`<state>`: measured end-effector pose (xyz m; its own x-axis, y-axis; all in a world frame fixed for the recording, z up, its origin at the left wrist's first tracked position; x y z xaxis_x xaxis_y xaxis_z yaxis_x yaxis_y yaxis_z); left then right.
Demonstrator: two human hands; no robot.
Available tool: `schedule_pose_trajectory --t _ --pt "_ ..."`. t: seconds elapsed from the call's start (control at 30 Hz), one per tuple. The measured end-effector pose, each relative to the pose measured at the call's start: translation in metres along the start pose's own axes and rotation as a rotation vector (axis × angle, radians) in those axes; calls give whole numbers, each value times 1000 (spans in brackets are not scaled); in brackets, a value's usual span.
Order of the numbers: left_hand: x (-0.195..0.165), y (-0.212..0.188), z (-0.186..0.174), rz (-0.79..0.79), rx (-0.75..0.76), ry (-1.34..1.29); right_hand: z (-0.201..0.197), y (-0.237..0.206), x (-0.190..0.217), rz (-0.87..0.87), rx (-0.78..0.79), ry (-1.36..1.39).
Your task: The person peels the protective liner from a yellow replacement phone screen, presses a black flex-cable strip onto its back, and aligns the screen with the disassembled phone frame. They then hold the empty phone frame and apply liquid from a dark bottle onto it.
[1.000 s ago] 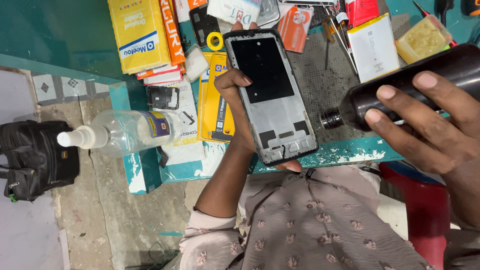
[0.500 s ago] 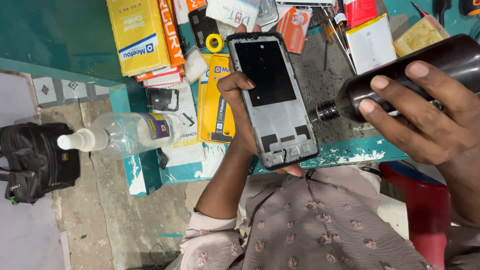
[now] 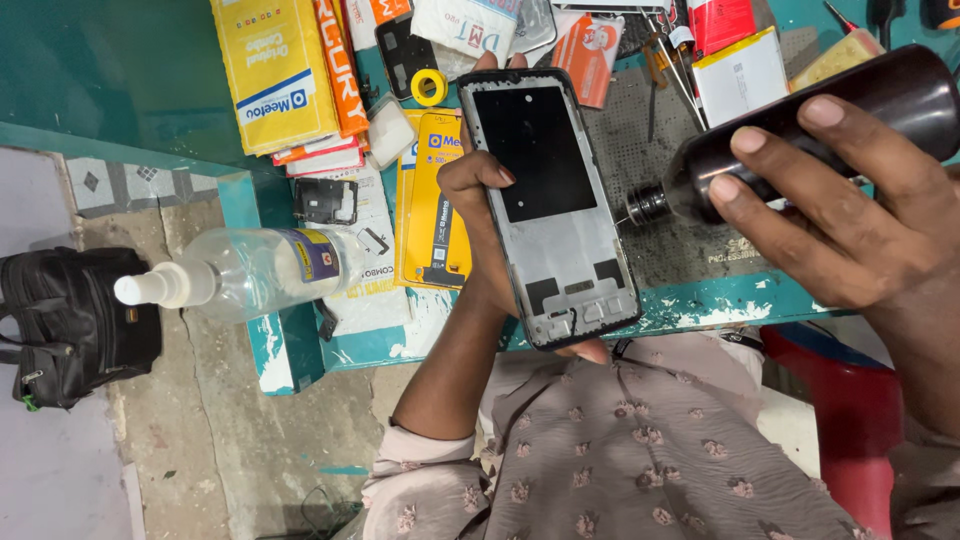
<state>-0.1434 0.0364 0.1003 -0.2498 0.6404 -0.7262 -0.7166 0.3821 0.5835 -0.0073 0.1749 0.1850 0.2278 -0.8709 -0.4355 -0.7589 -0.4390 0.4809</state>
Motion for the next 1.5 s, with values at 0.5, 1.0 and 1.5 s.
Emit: schedule_pose_trajectory --t 0.5,1.0,1.5 --pt "1 -1 -4 -37 -8 -22 0 -6 0 -14 -61 58" --pt "7 -2 -4 -12 -30 -87 6 10 -6 22 -40 -60" --pt "0 3 0 -13 -9 -114 9 6 -7 7 -90 -59"
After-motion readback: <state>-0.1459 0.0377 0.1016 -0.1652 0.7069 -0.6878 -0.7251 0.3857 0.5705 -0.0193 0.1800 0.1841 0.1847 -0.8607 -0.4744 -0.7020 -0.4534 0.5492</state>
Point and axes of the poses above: each hand's wrist, its own y-axis towards the middle knuckle, its own z-axis out of the palm, x = y × z, the point moved 9 cm from there along y, towards the middle knuckle
